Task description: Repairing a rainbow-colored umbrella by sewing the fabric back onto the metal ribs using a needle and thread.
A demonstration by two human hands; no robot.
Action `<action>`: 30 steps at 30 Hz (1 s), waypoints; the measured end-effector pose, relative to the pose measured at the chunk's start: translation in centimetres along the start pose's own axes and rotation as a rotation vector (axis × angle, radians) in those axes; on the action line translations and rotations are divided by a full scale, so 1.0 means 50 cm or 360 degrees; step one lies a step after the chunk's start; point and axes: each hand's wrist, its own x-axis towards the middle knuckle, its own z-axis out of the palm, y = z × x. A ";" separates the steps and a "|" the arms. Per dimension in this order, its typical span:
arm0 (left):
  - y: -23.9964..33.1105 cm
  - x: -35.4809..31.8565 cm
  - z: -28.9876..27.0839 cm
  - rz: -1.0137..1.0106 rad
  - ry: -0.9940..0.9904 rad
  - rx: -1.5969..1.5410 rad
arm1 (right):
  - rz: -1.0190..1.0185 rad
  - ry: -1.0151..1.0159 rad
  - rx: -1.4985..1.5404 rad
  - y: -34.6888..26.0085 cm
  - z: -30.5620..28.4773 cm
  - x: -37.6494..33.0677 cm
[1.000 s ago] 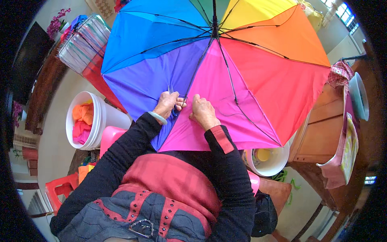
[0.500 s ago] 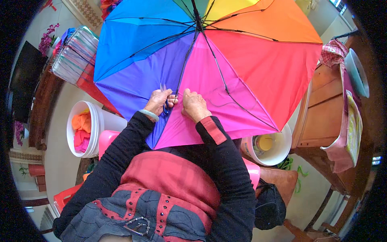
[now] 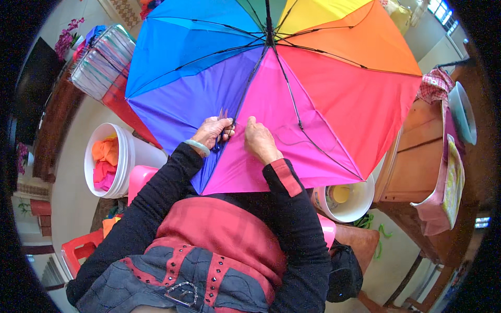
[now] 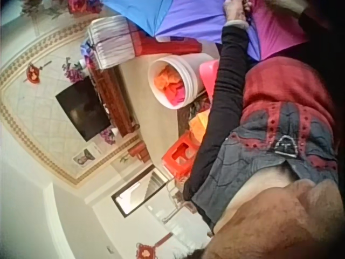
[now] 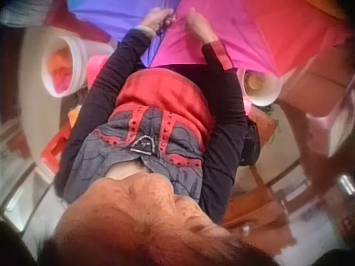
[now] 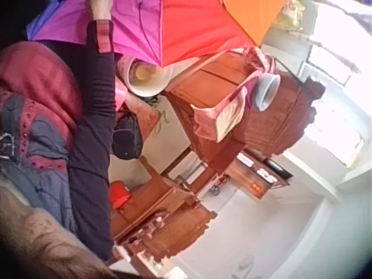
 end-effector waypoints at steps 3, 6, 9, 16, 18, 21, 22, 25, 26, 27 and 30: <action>0.002 -0.001 0.000 -0.0005 0.0027 0.0012 | 0.0028 0.0216 0.0153 0.000 -0.009 -0.009; 0.000 0.002 -0.009 -0.0025 0.0039 0.0033 | -0.0096 0.0243 0.0219 -0.001 -0.019 0.003; -0.009 0.010 -0.010 0.0000 -0.0070 0.0002 | -0.0134 0.0384 0.0305 -0.014 -0.024 0.027; 0.000 0.014 -0.010 -0.0124 -0.0138 -0.0082 | 0.0074 0.0455 0.0033 0.006 0.005 0.043; -0.004 0.014 -0.010 -0.0129 -0.0109 -0.0117 | -0.0098 0.0313 0.0125 0.000 0.003 0.025; -0.012 0.019 -0.016 -0.0095 -0.0093 -0.0069 | -0.0193 0.0331 0.0281 -0.016 -0.003 0.028; -0.010 0.018 -0.014 -0.0092 -0.0099 -0.0071 | -0.0188 0.0445 0.0393 -0.020 -0.010 0.031; -0.006 0.015 -0.006 -0.0078 -0.0093 -0.0100 | -0.0169 0.0569 0.0313 0.002 -0.008 0.046; -0.002 0.016 -0.004 -0.0074 -0.0098 -0.0100 | -0.0152 0.0576 0.0124 0.017 -0.006 0.052; -0.001 0.015 -0.006 -0.0091 -0.0115 -0.0099 | -0.0139 0.0572 -0.0059 0.016 -0.003 0.054; -0.005 0.013 -0.016 -0.0132 -0.0132 -0.0110 | 0.0202 0.0064 0.0563 -0.013 -0.010 0.028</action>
